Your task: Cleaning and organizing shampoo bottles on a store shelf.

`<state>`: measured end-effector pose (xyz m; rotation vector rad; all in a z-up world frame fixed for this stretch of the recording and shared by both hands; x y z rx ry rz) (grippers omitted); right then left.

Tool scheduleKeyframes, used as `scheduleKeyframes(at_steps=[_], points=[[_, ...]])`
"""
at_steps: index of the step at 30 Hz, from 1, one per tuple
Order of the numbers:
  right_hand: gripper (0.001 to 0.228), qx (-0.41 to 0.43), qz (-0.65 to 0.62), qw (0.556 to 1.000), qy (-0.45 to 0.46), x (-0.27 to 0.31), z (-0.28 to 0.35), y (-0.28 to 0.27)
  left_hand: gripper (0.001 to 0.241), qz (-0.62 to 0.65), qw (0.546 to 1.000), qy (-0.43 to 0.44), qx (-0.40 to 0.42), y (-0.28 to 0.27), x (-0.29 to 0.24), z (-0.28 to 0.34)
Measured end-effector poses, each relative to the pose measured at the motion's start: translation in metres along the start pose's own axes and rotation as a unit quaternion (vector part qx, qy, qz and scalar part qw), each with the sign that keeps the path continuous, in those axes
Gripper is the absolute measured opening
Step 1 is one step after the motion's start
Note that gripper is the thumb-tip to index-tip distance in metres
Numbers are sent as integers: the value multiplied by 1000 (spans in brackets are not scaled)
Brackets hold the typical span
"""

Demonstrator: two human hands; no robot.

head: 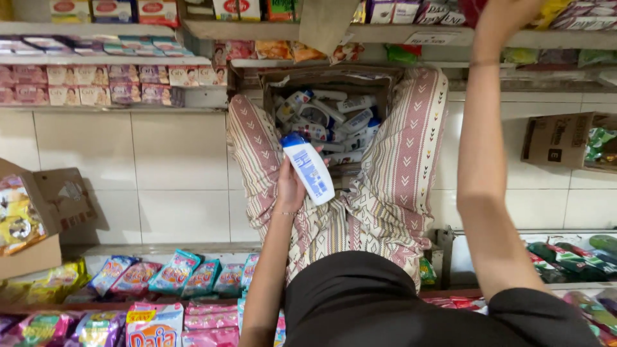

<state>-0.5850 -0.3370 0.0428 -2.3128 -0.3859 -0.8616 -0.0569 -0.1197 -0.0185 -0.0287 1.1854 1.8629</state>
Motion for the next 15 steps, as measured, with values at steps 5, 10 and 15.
scheduleKeyframes(at_steps=[5, 10, 15], points=[[96, 23, -73, 997, -5, 103, 142, -14, 56, -1, 999, 24, 32, -4, -1, -2], [54, 386, -211, 880, -181, 343, 270, -16, 73, 10, 995, 33, 95, 11, -7, 9], [87, 603, -108, 717, -333, 348, 382, 5, 76, 170, 960, -22, 222, -40, 36, 0]])
Point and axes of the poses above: each hand's wrist, its own z-axis away from the middle knuckle, its own y-axis out of the palm, x = y × z, the point moved 7 cm from there along -z, towards the middle knuckle, and after that the axes turned 8 degrees about -y, right-handed, at the moved point
